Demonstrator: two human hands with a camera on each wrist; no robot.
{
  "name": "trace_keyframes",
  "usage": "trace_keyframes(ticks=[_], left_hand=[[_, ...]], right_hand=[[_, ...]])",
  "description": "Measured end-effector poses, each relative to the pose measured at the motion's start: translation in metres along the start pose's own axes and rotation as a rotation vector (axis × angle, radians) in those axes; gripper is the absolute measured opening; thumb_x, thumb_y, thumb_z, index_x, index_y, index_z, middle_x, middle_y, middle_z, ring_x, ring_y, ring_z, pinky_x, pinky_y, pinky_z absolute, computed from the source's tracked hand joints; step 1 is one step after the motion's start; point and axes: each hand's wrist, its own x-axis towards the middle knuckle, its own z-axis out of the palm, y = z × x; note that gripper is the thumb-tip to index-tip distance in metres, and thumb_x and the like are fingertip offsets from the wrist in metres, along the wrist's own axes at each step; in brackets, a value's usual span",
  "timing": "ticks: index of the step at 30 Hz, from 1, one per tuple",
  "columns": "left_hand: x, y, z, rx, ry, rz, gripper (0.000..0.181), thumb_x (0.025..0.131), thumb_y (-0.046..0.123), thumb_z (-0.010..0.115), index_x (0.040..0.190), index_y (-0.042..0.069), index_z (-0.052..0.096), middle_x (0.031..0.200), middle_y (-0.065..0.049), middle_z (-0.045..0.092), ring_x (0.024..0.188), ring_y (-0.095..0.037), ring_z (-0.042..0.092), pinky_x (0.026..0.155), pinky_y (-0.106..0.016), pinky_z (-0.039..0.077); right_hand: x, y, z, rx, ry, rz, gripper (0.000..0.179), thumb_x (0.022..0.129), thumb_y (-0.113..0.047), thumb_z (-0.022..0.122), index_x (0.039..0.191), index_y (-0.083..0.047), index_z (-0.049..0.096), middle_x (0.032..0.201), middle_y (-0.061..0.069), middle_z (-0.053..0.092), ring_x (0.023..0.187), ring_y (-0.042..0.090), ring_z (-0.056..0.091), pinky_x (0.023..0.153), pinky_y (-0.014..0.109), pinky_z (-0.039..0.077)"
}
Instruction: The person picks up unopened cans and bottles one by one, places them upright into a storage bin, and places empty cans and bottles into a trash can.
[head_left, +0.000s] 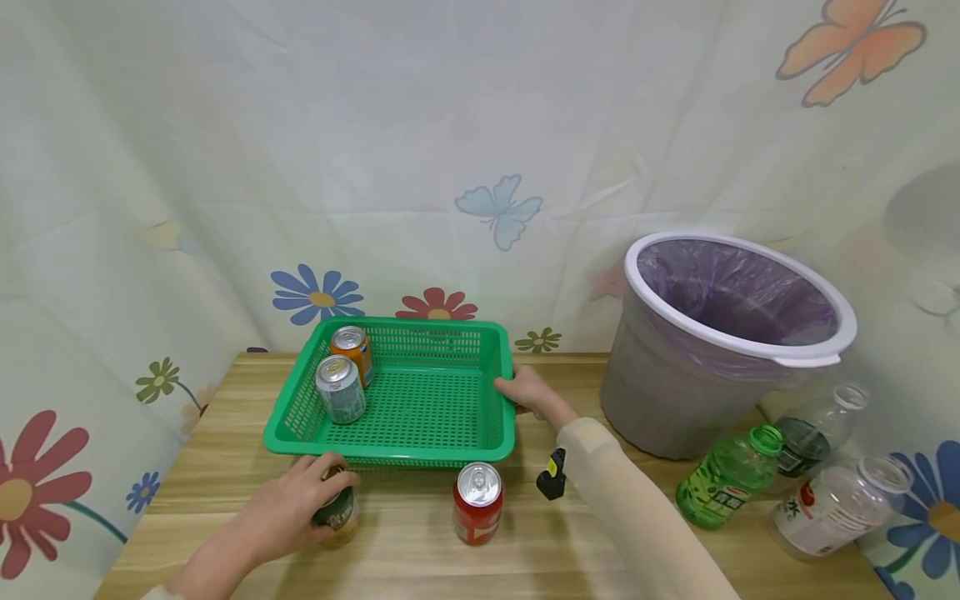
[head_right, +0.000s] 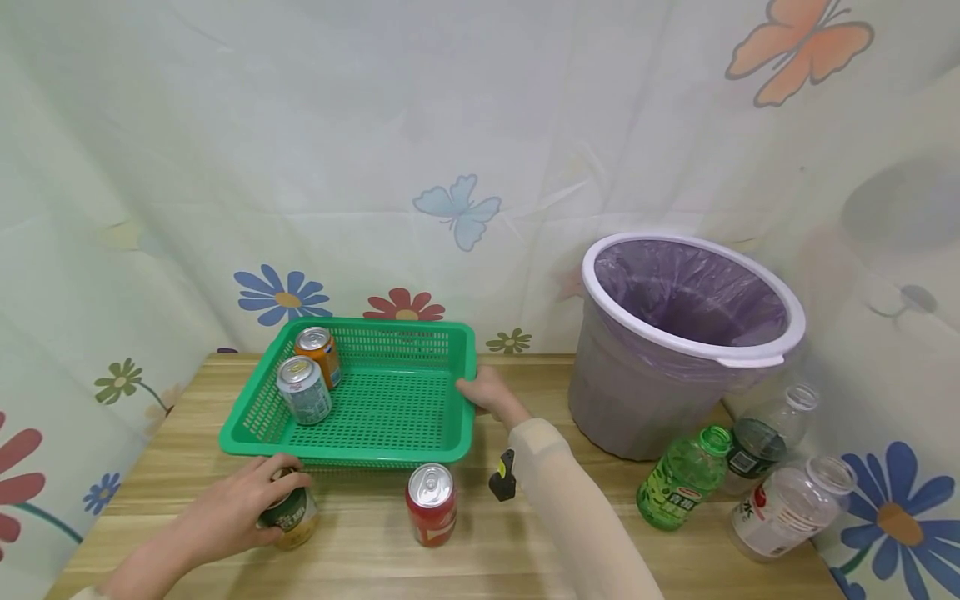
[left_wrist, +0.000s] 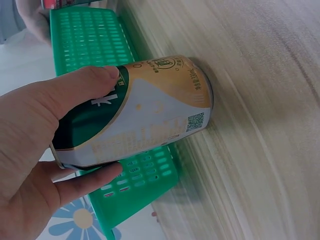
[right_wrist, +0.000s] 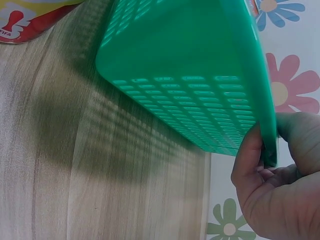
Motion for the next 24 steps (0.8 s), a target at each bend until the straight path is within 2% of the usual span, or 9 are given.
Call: trace_keyframes(ticks=[6,15,24], left_hand=[[0.003,-0.001,-0.004,-0.019,-0.044,-0.004,0.059,0.058,0.029,0.085,0.11,0.02,0.058,0.108,-0.001,0.049,0.092,-0.022,0.052,0.059,-0.032,0.05],[0.005,-0.002,-0.01,-0.041,-0.081,0.014,0.056,0.059,0.03,0.085,0.107,0.02,0.058,0.105,-0.001,0.049,0.091,-0.022,0.052,0.064,-0.034,0.05],[0.006,-0.005,-0.011,-0.052,-0.116,0.025,0.054,0.06,0.029,0.085,0.106,0.022,0.056,0.105,0.0,0.047,0.09,-0.021,0.051,0.06,-0.031,0.049]], right_hand=[[0.0,0.0,0.0,0.004,0.003,-0.001,0.035,0.091,-0.013,0.048,0.117,0.01,0.047,0.106,0.028,0.06,0.088,0.036,0.065,0.061,0.032,0.057],[-0.001,0.0,-0.001,-0.013,-0.005,-0.006,0.032,0.091,-0.013,0.048,0.114,0.009,0.049,0.105,0.028,0.06,0.086,0.036,0.066,0.061,0.032,0.057],[-0.001,0.001,-0.001,-0.028,0.001,0.001,0.033,0.091,-0.015,0.048,0.114,0.009,0.049,0.106,0.028,0.06,0.089,0.037,0.065,0.061,0.031,0.056]])
